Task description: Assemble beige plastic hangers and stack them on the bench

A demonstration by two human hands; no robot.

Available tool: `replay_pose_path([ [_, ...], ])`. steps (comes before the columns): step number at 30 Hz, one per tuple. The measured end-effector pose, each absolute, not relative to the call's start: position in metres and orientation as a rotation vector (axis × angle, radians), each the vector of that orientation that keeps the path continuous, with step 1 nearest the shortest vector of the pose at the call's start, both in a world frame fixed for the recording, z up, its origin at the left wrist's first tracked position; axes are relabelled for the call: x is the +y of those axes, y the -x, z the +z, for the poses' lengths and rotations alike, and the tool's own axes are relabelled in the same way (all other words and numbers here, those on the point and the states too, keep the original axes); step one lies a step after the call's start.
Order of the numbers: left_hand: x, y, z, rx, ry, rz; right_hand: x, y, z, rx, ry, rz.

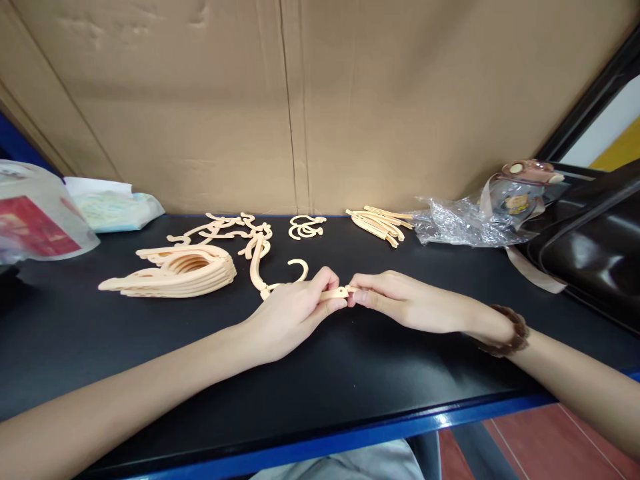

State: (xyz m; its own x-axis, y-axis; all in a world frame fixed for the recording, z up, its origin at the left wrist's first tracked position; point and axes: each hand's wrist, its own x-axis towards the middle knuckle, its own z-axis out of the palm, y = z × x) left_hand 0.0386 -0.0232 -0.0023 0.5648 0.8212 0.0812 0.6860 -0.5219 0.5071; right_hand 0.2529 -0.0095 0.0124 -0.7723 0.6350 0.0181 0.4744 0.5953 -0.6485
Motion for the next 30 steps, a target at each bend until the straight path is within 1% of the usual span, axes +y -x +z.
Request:
replay_pose_path([
  [7,-0.023,-0.037,-0.007,1.205,-2.482,0.387,-0.019,-0.242,0.001,-2.764,1.070,0.339],
  [10,-0.022,-0.037,-0.008,1.182,-2.488,0.390,-0.022,-0.239,-0.001,-2.800,1.091,0.186],
  [19,-0.023,-0.038,-0.003,1.114,-2.443,0.352,-0.021,-0.238,-0.007,-2.877,1.018,-0.037],
  [26,-0.022,-0.039,-0.009,1.128,-2.346,0.513,-0.022,-0.238,-0.008,-2.879,1.004,-0.235],
  [30,-0.020,-0.039,-0.013,1.102,-2.287,0.570,-0.023,-0.238,-0.007,-2.849,1.024,-0.263],
])
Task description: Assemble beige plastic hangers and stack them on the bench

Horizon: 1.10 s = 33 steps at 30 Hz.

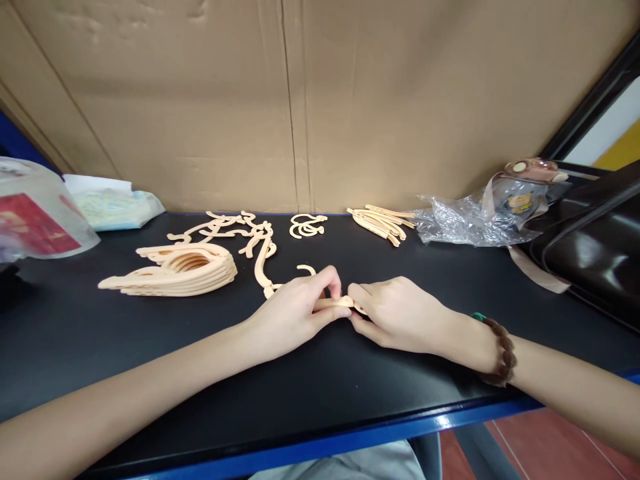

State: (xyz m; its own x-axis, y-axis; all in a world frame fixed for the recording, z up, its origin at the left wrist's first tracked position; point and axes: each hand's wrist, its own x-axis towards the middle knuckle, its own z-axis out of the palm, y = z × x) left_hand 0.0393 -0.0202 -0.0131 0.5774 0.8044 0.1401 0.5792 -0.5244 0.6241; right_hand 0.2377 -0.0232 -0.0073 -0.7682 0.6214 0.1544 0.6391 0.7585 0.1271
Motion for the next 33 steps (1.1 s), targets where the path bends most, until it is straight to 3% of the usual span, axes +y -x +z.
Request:
replay_pose_path([
  [16,-0.023,-0.035,-0.012,1.119,-2.489,0.651,-0.023,-0.242,0.003,-2.837,0.949,-0.356],
  [23,-0.017,-0.032,-0.013,0.996,-2.584,0.708,-0.007,-0.261,0.015,-2.819,1.036,-0.088],
  [30,-0.011,-0.028,-0.017,0.958,-2.581,0.766,-0.001,-0.274,0.023,-2.787,1.162,-0.573],
  [33,-0.008,-0.028,-0.016,0.972,-2.718,0.728,-0.004,-0.277,0.025,-2.762,1.229,-0.598],
])
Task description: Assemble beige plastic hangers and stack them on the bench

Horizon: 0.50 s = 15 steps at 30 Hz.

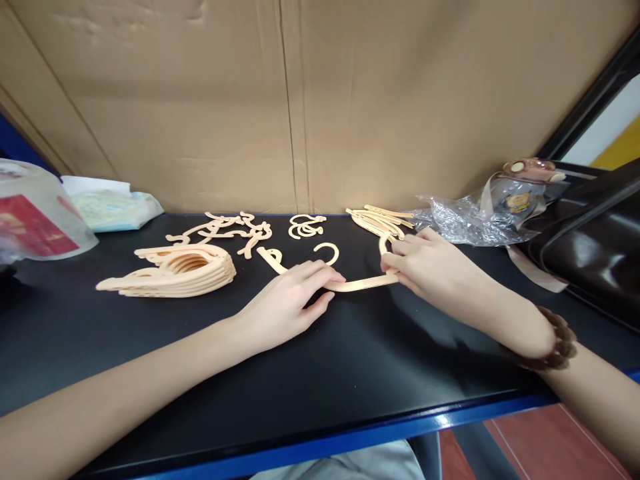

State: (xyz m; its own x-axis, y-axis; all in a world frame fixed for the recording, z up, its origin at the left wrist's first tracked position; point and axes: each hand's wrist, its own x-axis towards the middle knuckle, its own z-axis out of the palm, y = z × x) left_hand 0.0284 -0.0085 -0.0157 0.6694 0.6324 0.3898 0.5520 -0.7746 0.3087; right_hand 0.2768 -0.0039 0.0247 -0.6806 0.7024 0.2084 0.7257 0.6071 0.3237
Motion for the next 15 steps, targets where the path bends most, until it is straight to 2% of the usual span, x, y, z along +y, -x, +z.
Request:
replay_pose_path([
  [7,-0.001,-0.023,-0.021,1.188,-2.699,0.704,-0.002,-0.279,0.018,-2.834,1.238,-0.535],
  [15,0.003,-0.021,-0.022,1.230,-2.588,0.734,-0.008,-0.270,0.020,-2.866,1.121,-0.278],
])
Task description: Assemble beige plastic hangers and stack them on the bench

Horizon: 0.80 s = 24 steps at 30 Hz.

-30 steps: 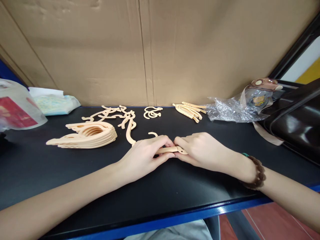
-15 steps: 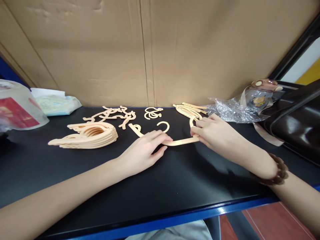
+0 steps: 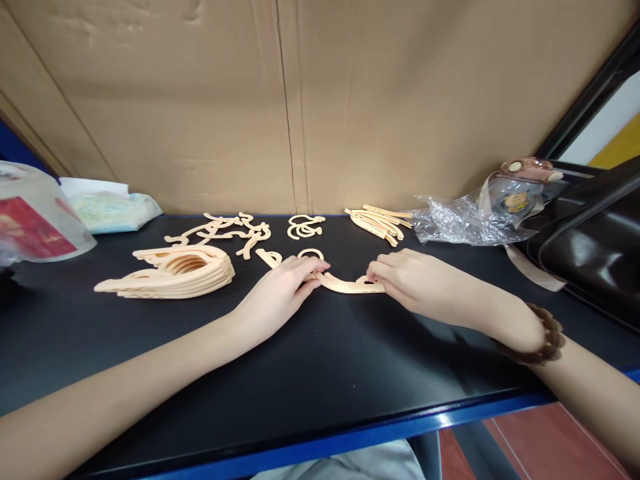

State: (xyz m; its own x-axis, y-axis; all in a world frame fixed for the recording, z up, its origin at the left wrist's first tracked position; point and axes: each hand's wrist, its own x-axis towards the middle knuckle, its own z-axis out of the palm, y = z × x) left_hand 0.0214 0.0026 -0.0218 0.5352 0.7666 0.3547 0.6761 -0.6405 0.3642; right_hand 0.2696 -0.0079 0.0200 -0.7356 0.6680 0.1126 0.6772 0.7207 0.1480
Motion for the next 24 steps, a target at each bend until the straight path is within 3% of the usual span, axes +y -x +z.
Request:
replay_pose_path([
  [6,0.007,-0.019,-0.018,1.268,-2.622,0.733,-0.001,-0.271,0.015,-2.868,1.029,-0.367],
  [24,0.003,-0.018,-0.017,1.058,-2.691,0.620,0.016,-0.273,0.004,-2.647,1.269,-0.636],
])
